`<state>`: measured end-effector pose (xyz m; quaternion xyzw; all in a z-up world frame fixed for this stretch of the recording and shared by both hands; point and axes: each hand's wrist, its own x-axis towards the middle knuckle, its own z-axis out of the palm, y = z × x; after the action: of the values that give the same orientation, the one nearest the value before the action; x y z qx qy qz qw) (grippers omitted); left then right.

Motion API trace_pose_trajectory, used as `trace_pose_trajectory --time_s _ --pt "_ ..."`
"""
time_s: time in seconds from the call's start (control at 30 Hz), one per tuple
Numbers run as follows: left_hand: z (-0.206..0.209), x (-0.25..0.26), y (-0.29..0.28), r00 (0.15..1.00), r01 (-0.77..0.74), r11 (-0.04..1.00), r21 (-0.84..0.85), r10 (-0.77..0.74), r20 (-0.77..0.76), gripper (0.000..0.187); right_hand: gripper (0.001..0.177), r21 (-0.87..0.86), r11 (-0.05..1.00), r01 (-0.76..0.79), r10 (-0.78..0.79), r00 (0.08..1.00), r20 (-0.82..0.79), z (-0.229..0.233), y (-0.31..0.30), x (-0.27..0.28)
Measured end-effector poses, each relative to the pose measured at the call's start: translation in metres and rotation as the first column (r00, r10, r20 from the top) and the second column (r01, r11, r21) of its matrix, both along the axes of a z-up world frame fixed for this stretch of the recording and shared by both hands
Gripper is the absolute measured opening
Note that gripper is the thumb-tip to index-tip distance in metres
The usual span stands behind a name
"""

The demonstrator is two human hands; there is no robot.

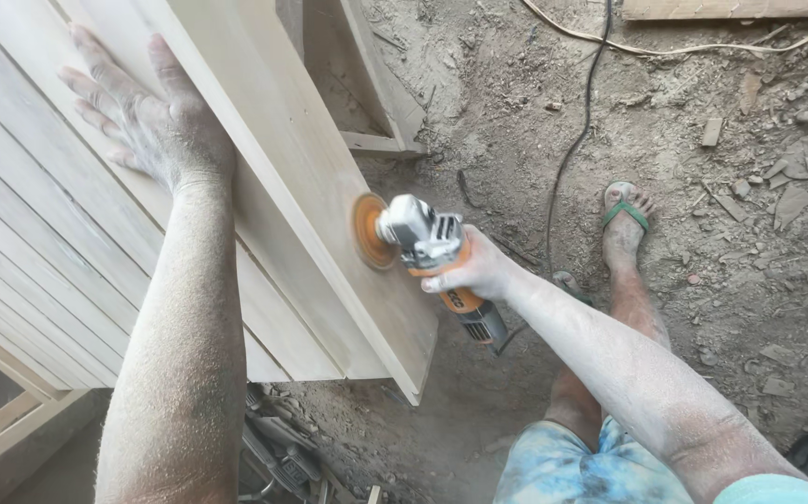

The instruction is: The person uses an electric sander to smooth the surface of a wooden slatted panel. They move the sander along the planks and edges, holding the panel steady with the other hand.

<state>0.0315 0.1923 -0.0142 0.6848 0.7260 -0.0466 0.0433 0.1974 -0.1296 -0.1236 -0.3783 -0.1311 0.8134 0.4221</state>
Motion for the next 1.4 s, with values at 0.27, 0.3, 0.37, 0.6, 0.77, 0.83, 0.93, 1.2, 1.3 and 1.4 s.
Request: trace_pose_trajectory --time_s 0.27,0.3,0.37,0.6,0.77,0.83,0.93,1.2,1.3,1.4 --pt "0.014 0.019 -0.007 0.998 -0.045 0.999 -0.007 0.045 0.034 0.083 0.049 0.095 0.995 -0.008 0.013 0.999 -0.051 0.030 -0.037 -0.007" --pt "0.017 0.019 -0.011 0.999 -0.046 0.999 -0.010 0.046 0.025 0.083 0.049 0.060 0.998 -0.037 0.039 0.998 -0.042 0.035 -0.051 -0.010" --pt "0.019 0.023 -0.011 0.998 -0.050 0.999 -0.011 0.051 0.026 0.084 0.048 0.002 0.998 -0.070 0.070 0.997 -0.041 0.036 -0.073 -0.014" --pt "0.021 0.030 -0.010 0.997 -0.063 0.998 -0.007 0.063 0.034 0.087 0.061 0.005 0.999 -0.042 0.042 0.991 -0.131 0.034 -0.099 -0.017" --pt "0.025 0.034 -0.013 0.995 -0.088 0.996 -0.013 0.088 0.043 0.088 0.057 0.115 0.993 -0.012 0.024 0.995 -0.102 0.014 -0.039 -0.007" --pt "0.027 0.036 -0.015 0.995 -0.082 0.996 -0.023 0.083 0.062 0.089 0.052 0.170 0.985 0.005 0.007 0.998 -0.066 0.009 -0.006 0.000" --pt "0.028 0.038 -0.014 0.993 -0.098 0.995 -0.030 0.099 0.058 0.089 0.056 0.226 0.974 0.012 -0.021 0.999 0.039 0.007 0.044 0.014" --pt "0.027 0.038 -0.010 0.993 -0.120 0.992 -0.041 0.121 0.017 0.087 0.052 0.104 0.994 -0.019 0.009 0.996 0.091 -0.012 0.130 0.039" --pt "0.027 0.038 -0.010 0.993 -0.111 0.993 -0.035 0.113 0.040 0.089 0.053 0.041 0.999 0.032 -0.033 0.999 0.018 -0.015 0.113 0.031" --pt "0.023 0.032 -0.014 0.993 -0.110 0.994 -0.020 0.111 0.039 0.088 0.068 -0.013 0.993 0.118 -0.118 0.975 -0.187 -0.010 0.058 0.007"
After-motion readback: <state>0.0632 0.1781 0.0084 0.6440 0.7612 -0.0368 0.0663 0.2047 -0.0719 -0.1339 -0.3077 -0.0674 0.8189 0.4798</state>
